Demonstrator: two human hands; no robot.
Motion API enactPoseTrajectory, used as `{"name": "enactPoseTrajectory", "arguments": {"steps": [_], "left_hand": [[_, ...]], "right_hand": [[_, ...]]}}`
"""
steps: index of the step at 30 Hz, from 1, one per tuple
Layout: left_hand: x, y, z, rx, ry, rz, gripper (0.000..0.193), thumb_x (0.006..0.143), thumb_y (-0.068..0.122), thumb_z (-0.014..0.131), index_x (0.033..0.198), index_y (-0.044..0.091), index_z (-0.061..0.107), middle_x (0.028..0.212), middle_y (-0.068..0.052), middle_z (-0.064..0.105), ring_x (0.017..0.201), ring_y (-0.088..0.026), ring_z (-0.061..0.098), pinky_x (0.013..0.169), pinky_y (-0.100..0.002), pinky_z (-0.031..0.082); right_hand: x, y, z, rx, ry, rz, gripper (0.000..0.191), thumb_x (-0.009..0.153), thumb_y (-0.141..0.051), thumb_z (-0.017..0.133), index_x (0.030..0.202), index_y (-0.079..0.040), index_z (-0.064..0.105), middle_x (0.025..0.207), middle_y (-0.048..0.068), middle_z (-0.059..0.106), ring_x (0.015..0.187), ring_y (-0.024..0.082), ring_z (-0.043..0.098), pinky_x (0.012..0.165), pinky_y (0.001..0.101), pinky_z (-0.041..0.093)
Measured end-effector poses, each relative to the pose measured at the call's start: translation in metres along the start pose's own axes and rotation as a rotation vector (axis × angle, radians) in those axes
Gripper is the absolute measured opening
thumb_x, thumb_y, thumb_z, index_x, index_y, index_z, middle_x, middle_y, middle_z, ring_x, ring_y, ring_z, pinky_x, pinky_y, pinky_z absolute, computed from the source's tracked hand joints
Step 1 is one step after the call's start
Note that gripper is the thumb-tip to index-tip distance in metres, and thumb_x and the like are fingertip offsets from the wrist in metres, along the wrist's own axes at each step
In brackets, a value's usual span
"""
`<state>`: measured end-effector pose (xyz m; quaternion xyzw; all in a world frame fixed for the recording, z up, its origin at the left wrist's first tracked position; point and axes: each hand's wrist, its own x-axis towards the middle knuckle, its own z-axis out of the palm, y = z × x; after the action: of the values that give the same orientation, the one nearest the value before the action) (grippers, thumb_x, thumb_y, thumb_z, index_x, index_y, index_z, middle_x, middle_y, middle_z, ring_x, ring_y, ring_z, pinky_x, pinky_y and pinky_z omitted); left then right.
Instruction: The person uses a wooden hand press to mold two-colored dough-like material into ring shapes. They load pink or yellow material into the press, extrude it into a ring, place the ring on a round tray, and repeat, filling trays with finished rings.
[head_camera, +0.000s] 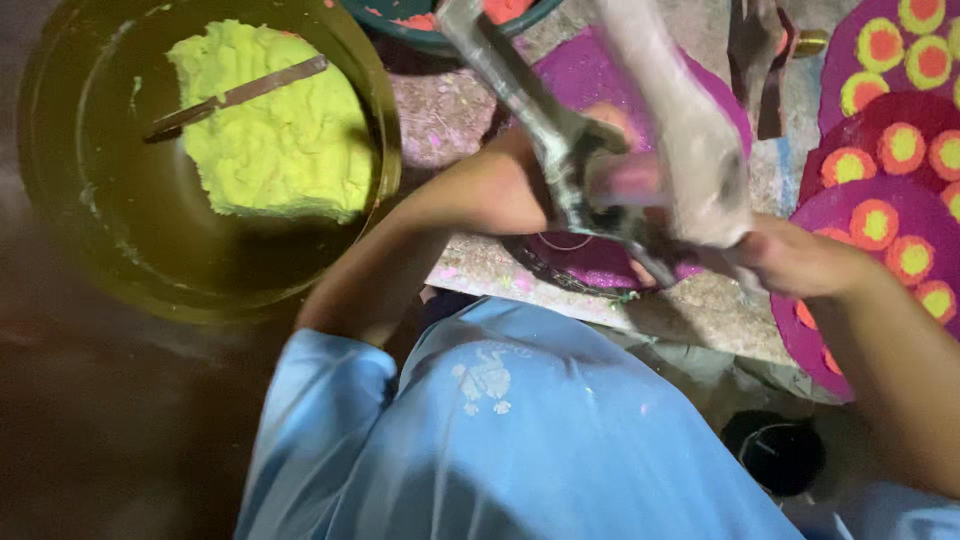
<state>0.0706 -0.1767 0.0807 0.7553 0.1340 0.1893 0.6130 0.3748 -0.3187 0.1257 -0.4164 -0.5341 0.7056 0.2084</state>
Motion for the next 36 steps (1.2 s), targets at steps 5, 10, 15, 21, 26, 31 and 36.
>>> {"name": "enactPoseTrajectory", "arguments": {"steps": [5,10,15,21,26,31,36], "left_hand": [[0.025,-0.017,0.007,-1.089,-0.073,0.616,0.105,0.08,0.063,0.079,0.16,0.017,0.03,0.158,-0.005,0.045,0.148,-0.021,0.044,0.13,-0.042,0.034],[0.049,-0.076,0.058,-1.432,0.107,0.609,0.078,0.093,0.06,0.065,0.151,0.012,0.043,0.121,-0.003,0.055,0.121,-0.02,0.054,0.119,-0.04,0.037],[0.06,-0.118,0.069,-1.559,0.237,0.681,0.032,0.101,0.04,0.056,0.121,0.014,0.055,0.107,-0.001,0.054,0.109,-0.017,0.053,0.115,-0.039,0.041],[0.054,-0.136,0.043,-1.577,0.26,0.798,0.035,0.095,0.043,0.067,0.112,0.016,0.054,0.104,0.001,0.053,0.103,-0.016,0.053,0.107,-0.035,0.046],[0.047,-0.151,0.041,-1.652,0.254,0.801,0.03,0.095,0.038,0.068,0.11,0.017,0.053,0.102,0.002,0.053,0.099,-0.014,0.051,0.099,-0.029,0.047],[0.064,-0.16,0.065,-1.685,0.32,0.769,0.021,0.097,0.032,0.061,0.108,0.017,0.051,0.101,0.002,0.052,0.099,-0.014,0.05,0.099,-0.029,0.047],[0.089,-0.161,0.055,-1.61,0.212,0.804,0.029,0.097,0.042,0.059,0.103,0.015,0.051,0.095,0.001,0.051,0.094,-0.016,0.052,0.097,-0.037,0.052]], "right_hand": [[-0.034,0.048,-0.002,0.244,-0.002,0.309,0.116,0.082,-0.081,0.049,0.154,0.008,0.034,0.13,0.027,0.065,0.117,0.036,0.064,0.104,0.049,0.047],[-0.036,0.051,-0.005,-0.002,0.064,0.627,0.108,0.079,-0.08,0.035,0.156,-0.005,0.041,0.125,0.02,0.068,0.112,0.031,0.066,0.099,0.0457,0.054],[-0.021,0.032,-0.01,-0.15,0.135,0.75,0.093,0.088,-0.077,0.028,0.137,-0.004,0.055,0.116,0.019,0.07,0.106,0.031,0.069,0.095,0.0457,0.055],[0.016,0.022,0.012,-0.377,0.182,0.665,0.094,0.089,-0.08,0.021,0.101,-0.004,0.075,0.088,0.015,0.075,0.088,0.027,0.07,0.084,0.0436,0.057],[0.03,0.016,0.027,-0.345,0.248,0.69,0.094,0.091,-0.08,0.03,0.092,0.002,0.076,0.077,0.014,0.076,0.076,0.027,0.067,0.075,0.0424,0.052],[0.021,0.011,0.027,-0.385,0.337,0.771,0.086,0.094,-0.075,0.034,0.095,0.002,0.073,0.075,0.014,0.074,0.073,0.025,0.069,0.073,0.0424,0.054],[0.018,0.014,0.026,-0.57,0.457,0.642,0.07,0.098,-0.062,0.038,0.104,0.001,0.068,0.075,0.015,0.068,0.073,0.026,0.064,0.073,0.0421,0.051]]}}
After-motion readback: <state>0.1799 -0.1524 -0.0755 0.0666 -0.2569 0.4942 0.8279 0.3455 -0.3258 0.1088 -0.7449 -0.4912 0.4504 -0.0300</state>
